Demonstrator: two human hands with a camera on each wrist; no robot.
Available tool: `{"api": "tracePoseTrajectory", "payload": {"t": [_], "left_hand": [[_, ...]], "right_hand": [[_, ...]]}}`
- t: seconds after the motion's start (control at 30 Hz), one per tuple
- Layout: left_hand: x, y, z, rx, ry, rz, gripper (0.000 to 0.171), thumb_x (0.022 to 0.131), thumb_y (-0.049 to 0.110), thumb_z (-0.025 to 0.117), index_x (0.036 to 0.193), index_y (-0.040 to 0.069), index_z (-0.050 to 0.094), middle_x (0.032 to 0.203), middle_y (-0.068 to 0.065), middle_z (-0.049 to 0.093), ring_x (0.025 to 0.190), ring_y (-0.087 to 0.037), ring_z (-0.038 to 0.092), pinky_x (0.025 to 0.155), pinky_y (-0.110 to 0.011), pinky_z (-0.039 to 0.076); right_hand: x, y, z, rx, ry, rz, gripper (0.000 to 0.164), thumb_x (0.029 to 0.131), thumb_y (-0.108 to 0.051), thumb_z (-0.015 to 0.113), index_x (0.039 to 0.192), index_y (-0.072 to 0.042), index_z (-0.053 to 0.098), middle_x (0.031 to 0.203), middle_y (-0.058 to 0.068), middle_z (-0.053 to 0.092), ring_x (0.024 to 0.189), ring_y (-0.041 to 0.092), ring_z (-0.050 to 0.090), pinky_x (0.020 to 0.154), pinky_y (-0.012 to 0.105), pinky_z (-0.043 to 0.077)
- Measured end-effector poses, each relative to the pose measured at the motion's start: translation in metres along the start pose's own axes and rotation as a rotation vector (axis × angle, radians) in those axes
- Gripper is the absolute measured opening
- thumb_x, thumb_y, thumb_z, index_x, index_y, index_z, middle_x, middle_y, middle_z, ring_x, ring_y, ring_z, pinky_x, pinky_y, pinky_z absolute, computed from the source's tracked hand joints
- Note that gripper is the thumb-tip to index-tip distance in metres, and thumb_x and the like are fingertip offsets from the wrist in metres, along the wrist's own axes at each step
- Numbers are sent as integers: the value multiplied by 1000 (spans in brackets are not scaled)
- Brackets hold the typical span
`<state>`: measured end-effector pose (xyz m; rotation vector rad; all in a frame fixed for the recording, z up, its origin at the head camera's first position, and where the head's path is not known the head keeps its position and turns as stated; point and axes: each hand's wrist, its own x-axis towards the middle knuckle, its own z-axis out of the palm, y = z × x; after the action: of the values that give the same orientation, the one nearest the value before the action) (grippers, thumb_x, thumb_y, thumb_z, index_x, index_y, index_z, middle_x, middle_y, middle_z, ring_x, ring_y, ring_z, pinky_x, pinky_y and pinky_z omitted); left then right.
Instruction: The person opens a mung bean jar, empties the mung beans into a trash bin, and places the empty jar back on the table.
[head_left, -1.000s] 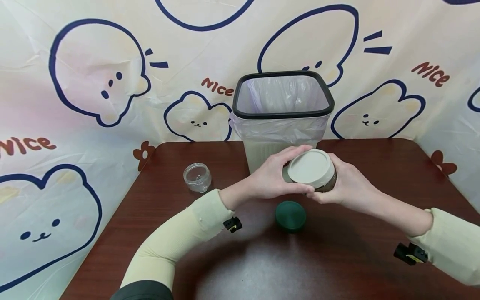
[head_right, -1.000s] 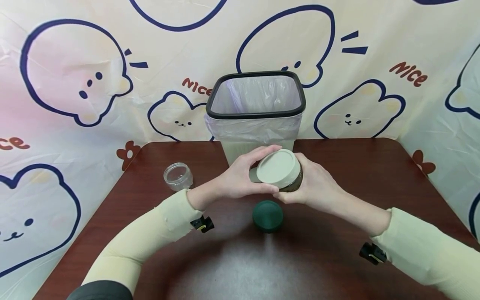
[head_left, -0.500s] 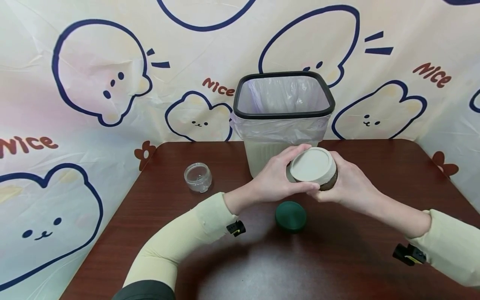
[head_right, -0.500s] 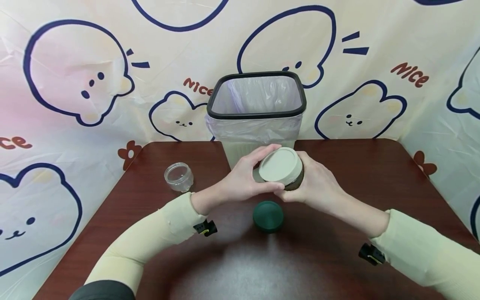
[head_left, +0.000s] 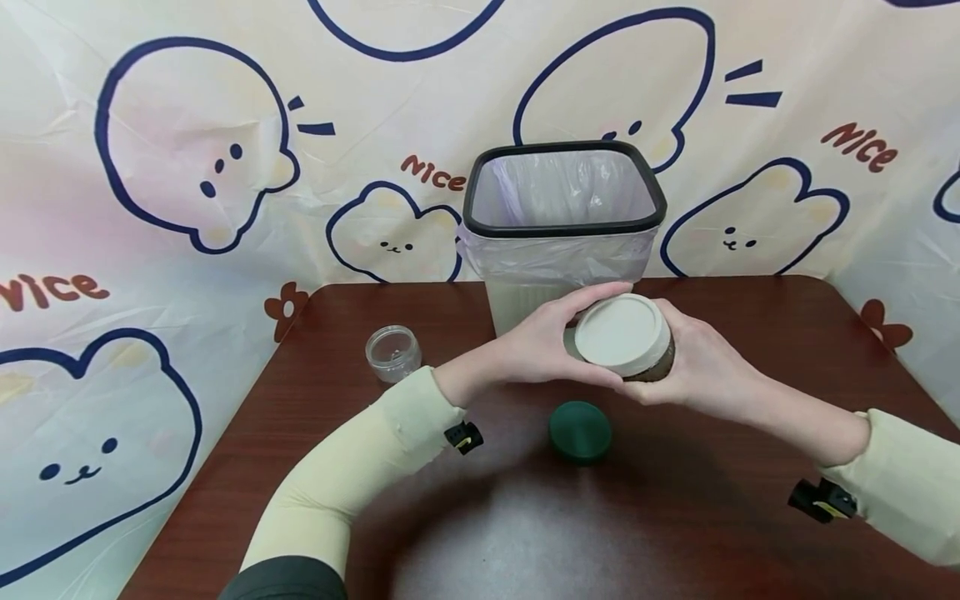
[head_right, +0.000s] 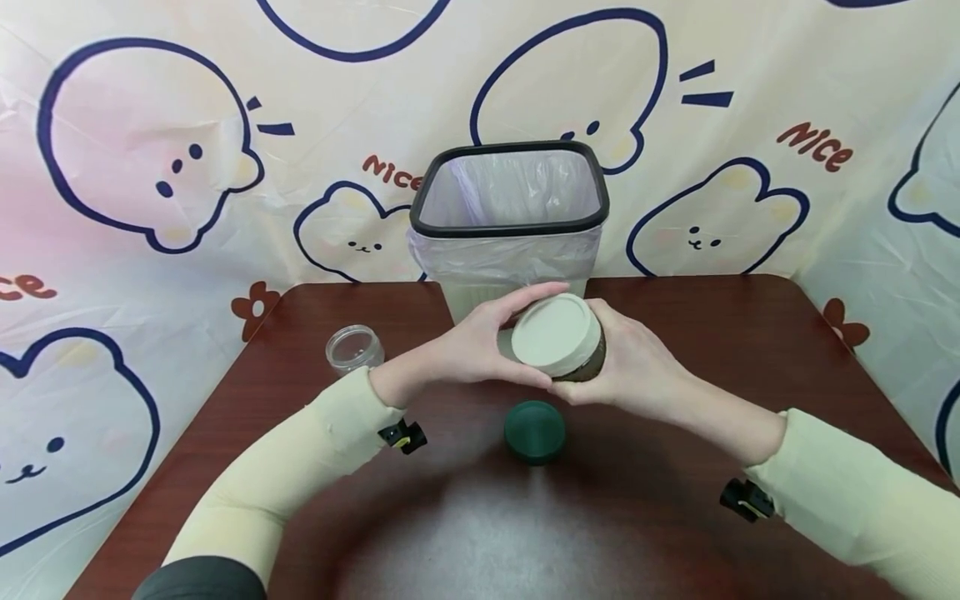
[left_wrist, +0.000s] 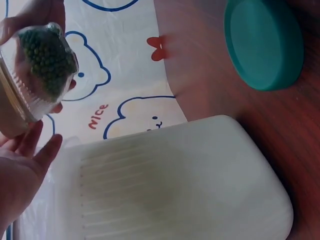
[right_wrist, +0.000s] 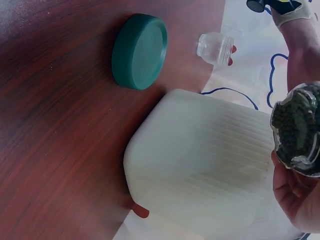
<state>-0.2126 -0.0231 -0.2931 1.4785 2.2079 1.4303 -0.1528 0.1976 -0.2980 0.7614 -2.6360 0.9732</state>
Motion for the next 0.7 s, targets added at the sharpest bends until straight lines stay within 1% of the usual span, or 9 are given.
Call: {"api": "tracePoseTrajectory", "payload": {"t": [0.13, 0.27, 0.37, 0.5, 0.57, 0.7], "left_hand": [[1, 0, 0, -27, -25, 24, 90, 74, 16, 86, 148, 12, 37, 138, -1, 49, 119, -8, 44, 99, -28, 39], [0, -1, 2, -13, 6, 35, 87, 74, 16, 86, 147, 11, 39, 138, -1, 49, 119, -8, 45, 99, -27, 39], [1, -2, 3, 40, 30, 56, 86, 73, 19, 87, 146, 10, 41, 139, -1, 48, 120, -7, 44, 100, -26, 38], [0, -2, 5, 126, 39, 66, 86, 75, 25, 86, 146, 9, 40, 142, -1, 46, 123, -7, 42, 100, -25, 36], [0, -2, 7, 154, 47, 61, 86, 75, 26, 85, 146, 9, 40, 143, -1, 46, 123, -6, 41, 100, -24, 36], [-2, 0, 10, 174, 84, 46, 84, 75, 26, 85, 145, 9, 42, 140, -2, 47, 120, -6, 43, 99, -23, 36]], "right_hand": [[0, 0, 0, 5, -25, 3, 79, 67, -17, 88, 130, 1, 44, 114, 11, 61, 97, 23, 59, 75, 35, 51], [0, 0, -1, 19, -37, 23, 80, 69, -19, 87, 132, 1, 43, 116, 12, 60, 98, 24, 59, 76, 36, 51], [0, -1, -2, 30, -40, 35, 80, 69, -20, 87, 132, 1, 43, 115, 12, 60, 98, 24, 59, 76, 37, 51], [0, -1, -2, 34, -40, 40, 79, 70, -20, 87, 131, 2, 43, 115, 14, 60, 97, 26, 59, 76, 42, 51], [-1, -1, -1, 36, -40, 47, 79, 70, -20, 87, 131, 2, 43, 116, 14, 60, 98, 26, 59, 76, 44, 51], [-1, -1, 1, 19, -27, 68, 78, 70, -21, 86, 131, 2, 43, 115, 13, 60, 97, 25, 59, 76, 41, 51]]}}
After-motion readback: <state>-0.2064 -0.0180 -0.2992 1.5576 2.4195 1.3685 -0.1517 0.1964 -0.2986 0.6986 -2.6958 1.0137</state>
